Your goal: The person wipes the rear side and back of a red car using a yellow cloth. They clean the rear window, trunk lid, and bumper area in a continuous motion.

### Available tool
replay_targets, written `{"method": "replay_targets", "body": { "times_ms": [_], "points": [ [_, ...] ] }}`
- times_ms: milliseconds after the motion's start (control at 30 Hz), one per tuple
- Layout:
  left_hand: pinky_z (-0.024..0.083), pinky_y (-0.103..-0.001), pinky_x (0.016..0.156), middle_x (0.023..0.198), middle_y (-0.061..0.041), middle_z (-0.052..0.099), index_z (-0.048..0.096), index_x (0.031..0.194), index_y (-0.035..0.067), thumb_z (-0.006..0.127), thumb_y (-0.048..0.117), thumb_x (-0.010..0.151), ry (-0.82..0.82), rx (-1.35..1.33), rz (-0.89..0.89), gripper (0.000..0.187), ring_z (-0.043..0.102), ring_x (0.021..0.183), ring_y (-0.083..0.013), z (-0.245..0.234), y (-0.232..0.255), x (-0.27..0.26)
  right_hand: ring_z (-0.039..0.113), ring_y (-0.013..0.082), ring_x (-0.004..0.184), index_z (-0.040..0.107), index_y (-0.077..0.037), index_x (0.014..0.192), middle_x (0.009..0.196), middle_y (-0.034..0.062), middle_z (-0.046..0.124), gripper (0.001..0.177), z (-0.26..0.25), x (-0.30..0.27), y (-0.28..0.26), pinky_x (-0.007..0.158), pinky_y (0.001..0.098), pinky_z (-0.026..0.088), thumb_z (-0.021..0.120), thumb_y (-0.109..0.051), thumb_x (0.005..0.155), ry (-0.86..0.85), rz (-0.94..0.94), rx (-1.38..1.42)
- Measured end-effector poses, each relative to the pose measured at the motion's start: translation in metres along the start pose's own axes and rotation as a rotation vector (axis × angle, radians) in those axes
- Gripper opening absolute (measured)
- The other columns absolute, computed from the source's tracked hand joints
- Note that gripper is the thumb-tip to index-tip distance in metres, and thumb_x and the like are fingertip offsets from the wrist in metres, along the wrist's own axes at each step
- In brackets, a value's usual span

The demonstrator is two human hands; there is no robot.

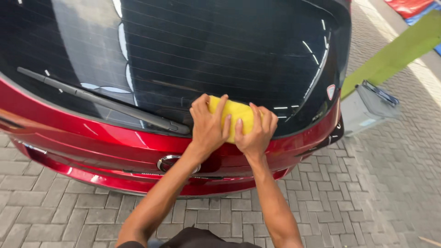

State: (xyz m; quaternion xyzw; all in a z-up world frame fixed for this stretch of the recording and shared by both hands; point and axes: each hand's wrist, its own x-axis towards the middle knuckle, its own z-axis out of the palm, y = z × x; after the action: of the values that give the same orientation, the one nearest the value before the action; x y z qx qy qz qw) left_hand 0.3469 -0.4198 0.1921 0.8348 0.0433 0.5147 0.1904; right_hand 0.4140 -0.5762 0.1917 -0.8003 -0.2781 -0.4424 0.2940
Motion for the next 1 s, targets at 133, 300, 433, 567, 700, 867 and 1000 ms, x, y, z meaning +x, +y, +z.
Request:
{"method": "replay_targets", "body": {
  "times_ms": [133,300,433,567,700,867,1000],
  "points": [
    [0.037,-0.05,0.092,0.129,-0.02,0.045,0.07,0.147,0.016,0.063,0.042,0.1,0.053,0.085,0.086,0.055,0.045,0.119,-0.045,0.003,-0.031,0.033,0.054,0.039,0.126,0.073,-0.017,0.144,0.13,0.0091,0.063,0.062,0.028,0.035,-0.009,0.097,0.0552,0.036,0.061,-0.049,0.094,-0.032,-0.137,-0.039],
    [0.031,-0.061,0.119,0.158,-0.031,0.045,0.063,0.162,0.015,0.057,0.041,0.099,0.023,0.125,0.209,0.068,0.035,0.155,-0.0575,0.014,-0.058,0.085,0.033,0.0511,0.157,0.054,-0.024,0.17,0.164,0.0177,0.049,0.07,0.043,0.086,-0.022,0.112,0.0747,0.021,0.051,-0.041,0.102,-0.105,-0.287,-0.153],
    [0.007,-0.071,0.139,0.185,-0.028,0.018,0.044,0.178,0.025,0.05,0.042,0.107,-0.071,0.158,0.176,0.073,0.006,0.173,-0.0542,0.019,-0.068,0.136,0.011,0.0524,0.172,0.034,-0.027,0.181,0.185,0.0229,0.02,0.081,0.07,0.133,-0.02,0.125,0.0806,0.018,0.052,-0.048,0.105,-0.215,-0.248,-0.203],
    [0.01,-0.074,0.145,0.189,-0.024,0.007,0.028,0.184,0.029,0.047,0.049,0.115,-0.107,0.236,0.124,0.075,0.007,0.179,-0.045,0.036,-0.084,0.188,0.003,0.047,0.178,0.024,-0.031,0.186,0.191,0.0198,0.004,0.083,0.097,0.187,-0.016,0.134,0.0836,0.016,0.05,-0.056,0.111,-0.253,-0.207,-0.199],
    [0.007,-0.075,0.143,0.188,-0.024,0.002,0.03,0.186,0.029,0.056,0.049,0.11,-0.143,0.268,0.115,0.083,0.004,0.178,-0.0445,0.045,-0.1,0.244,0.005,0.0467,0.178,0.029,-0.028,0.187,0.19,0.0201,0.003,0.083,0.128,0.234,-0.013,0.133,0.0843,0.023,0.053,-0.055,0.113,-0.204,-0.216,-0.224],
    [-0.004,-0.077,0.135,0.185,-0.03,0.016,0.028,0.183,0.025,0.049,0.048,0.118,-0.158,0.331,0.055,0.072,0.005,0.171,-0.0468,0.059,-0.113,0.304,-0.003,0.0425,0.181,0.023,-0.031,0.192,0.192,0.0179,-0.003,0.089,0.169,0.289,-0.003,0.14,0.0861,0.02,0.055,-0.058,0.114,-0.132,-0.209,-0.284],
    [0.012,-0.08,0.13,0.172,-0.029,0.036,0.053,0.167,0.019,0.06,0.04,0.105,0.025,0.234,0.106,0.066,0.03,0.162,-0.0491,0.08,-0.129,0.34,-0.003,0.0444,0.178,0.028,-0.029,0.19,0.189,0.0207,0.0,0.078,0.193,0.328,-0.001,0.143,0.0832,0.014,0.05,-0.058,0.121,-0.113,-0.188,-0.319]
  ]
}}
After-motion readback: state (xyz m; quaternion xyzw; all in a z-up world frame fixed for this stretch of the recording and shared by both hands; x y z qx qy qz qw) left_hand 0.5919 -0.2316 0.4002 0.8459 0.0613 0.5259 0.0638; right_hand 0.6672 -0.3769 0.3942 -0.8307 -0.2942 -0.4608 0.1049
